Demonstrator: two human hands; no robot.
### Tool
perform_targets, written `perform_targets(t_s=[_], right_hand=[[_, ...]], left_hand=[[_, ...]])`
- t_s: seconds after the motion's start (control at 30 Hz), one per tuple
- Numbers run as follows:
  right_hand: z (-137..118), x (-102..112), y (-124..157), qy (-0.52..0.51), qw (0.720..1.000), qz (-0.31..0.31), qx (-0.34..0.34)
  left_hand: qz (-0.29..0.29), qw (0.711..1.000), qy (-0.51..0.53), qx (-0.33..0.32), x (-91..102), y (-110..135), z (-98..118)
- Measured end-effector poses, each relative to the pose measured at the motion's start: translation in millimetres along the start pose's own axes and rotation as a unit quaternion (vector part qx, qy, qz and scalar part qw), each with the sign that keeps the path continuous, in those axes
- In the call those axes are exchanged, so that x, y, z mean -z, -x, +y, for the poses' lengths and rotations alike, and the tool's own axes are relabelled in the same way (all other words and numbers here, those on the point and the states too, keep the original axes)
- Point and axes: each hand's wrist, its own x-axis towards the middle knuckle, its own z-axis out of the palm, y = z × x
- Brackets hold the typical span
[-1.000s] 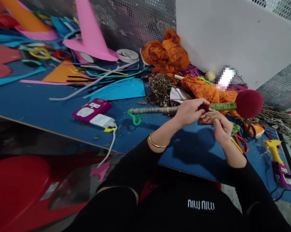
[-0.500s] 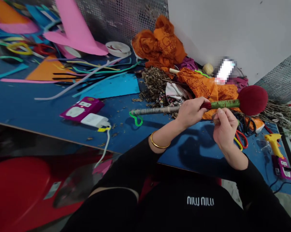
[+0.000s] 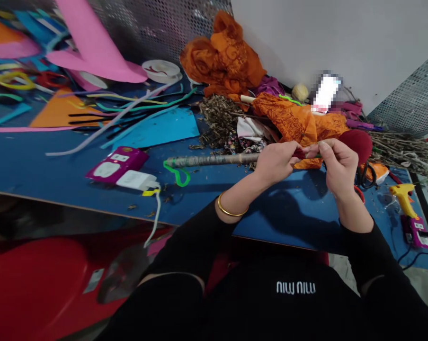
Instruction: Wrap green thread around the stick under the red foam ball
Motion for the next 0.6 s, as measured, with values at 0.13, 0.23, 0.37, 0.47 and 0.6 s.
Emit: perform_targets(t_s=[0.13, 0.23, 0.37, 0.47, 0.6], right_hand=[[5.2, 5.0, -6.8, 0.017, 1.0, -0.007, -0.004], [11.6, 3.3, -9.5, 0.021, 1.0, 0.003, -0.008], [22.3, 1.2, -13.0, 0.013, 0.999, 0.02, -0.026], [33.5, 1.3, -16.6, 0.002, 0.998, 0.032, -0.06], [48.8, 2.7, -21.4, -0.015, 0.995, 0.043, -0.093]], left_hand=[[-0.029, 0.999, -0.033, -0.025, -1.4, 1.6, 3.6], [-0.064, 0.996, -0.063, -0.029, -2.7, 3.0, 8.6], [-0.098, 0.987, -0.118, -0.04, -4.9, 5.9, 15.6], [-0.091, 0.981, -0.156, -0.066, -7.9, 8.6, 17.9], [-0.068, 0.976, -0.165, -0.126, -13.2, 11.3, 15.8]])
